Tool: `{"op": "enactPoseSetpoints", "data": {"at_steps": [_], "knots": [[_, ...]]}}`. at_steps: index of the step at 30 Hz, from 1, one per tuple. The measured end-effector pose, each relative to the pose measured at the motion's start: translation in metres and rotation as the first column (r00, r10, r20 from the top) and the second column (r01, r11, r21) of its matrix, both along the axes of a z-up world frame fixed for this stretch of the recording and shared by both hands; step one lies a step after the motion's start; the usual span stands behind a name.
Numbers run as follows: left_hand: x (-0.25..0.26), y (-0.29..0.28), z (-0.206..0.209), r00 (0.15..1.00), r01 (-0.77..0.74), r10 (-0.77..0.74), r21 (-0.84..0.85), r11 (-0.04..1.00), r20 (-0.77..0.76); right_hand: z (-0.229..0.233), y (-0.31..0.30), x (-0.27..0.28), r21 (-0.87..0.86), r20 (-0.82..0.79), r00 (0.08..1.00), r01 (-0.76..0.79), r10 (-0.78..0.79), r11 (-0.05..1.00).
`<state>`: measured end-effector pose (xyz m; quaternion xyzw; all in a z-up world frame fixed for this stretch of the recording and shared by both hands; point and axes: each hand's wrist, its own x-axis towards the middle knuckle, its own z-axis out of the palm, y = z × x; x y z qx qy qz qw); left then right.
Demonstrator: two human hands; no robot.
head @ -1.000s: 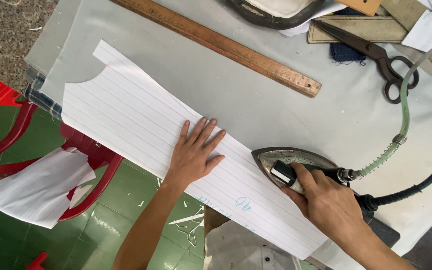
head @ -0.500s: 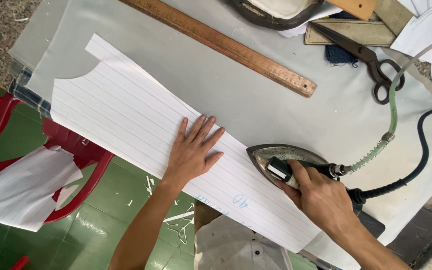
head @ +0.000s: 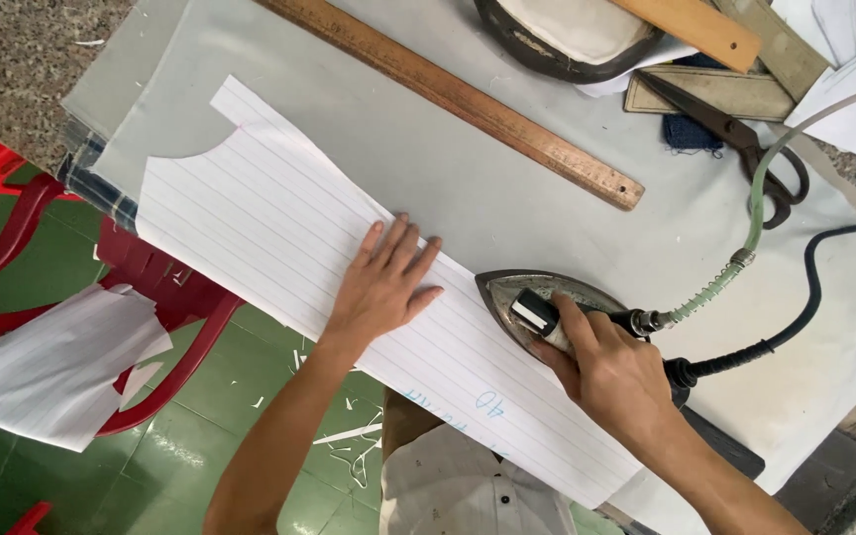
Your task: The person irons a long piece of white fabric with blue lines on a work table using a steam iron. They smooth the fabric with their hands, use a wooden ruler to align the edges, and repeatedly press the iron along the length of the material. The person also flips the fabric over to iron the other side.
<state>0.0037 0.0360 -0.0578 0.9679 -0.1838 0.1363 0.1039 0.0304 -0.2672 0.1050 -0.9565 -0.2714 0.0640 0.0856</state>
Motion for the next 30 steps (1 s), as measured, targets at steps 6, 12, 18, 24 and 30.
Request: {"op": "enactPoseSetpoints", "data": {"at_steps": [6,12,18,24,30], "knots": [[0.013,0.054,0.049,0.992,-0.032,0.049,0.144,0.989,-0.12,0.018,-0.039,-0.031,0.1,0.267,0.925,-0.306,0.27,0.947],[0.013,0.062,0.051,0.984,-0.055,0.068,0.084,0.995,-0.164,-0.003,-0.084,-0.055,-0.149,0.207,0.906,-0.343,0.369,0.927],[0.018,0.063,0.05,0.987,-0.047,0.061,0.097,0.994,-0.151,0.031,-0.055,-0.032,-0.133,0.033,0.976,-0.21,0.216,0.969],[0.024,0.065,0.049,0.988,-0.031,0.047,0.112,0.993,-0.147,-0.014,-0.018,0.013,-0.03,-0.493,0.868,0.043,-0.052,0.999],[0.029,0.067,0.047,0.982,-0.022,0.035,0.074,0.997,-0.185,-0.012,-0.004,0.009,-0.089,-0.231,0.973,-0.04,0.018,0.995]]}}
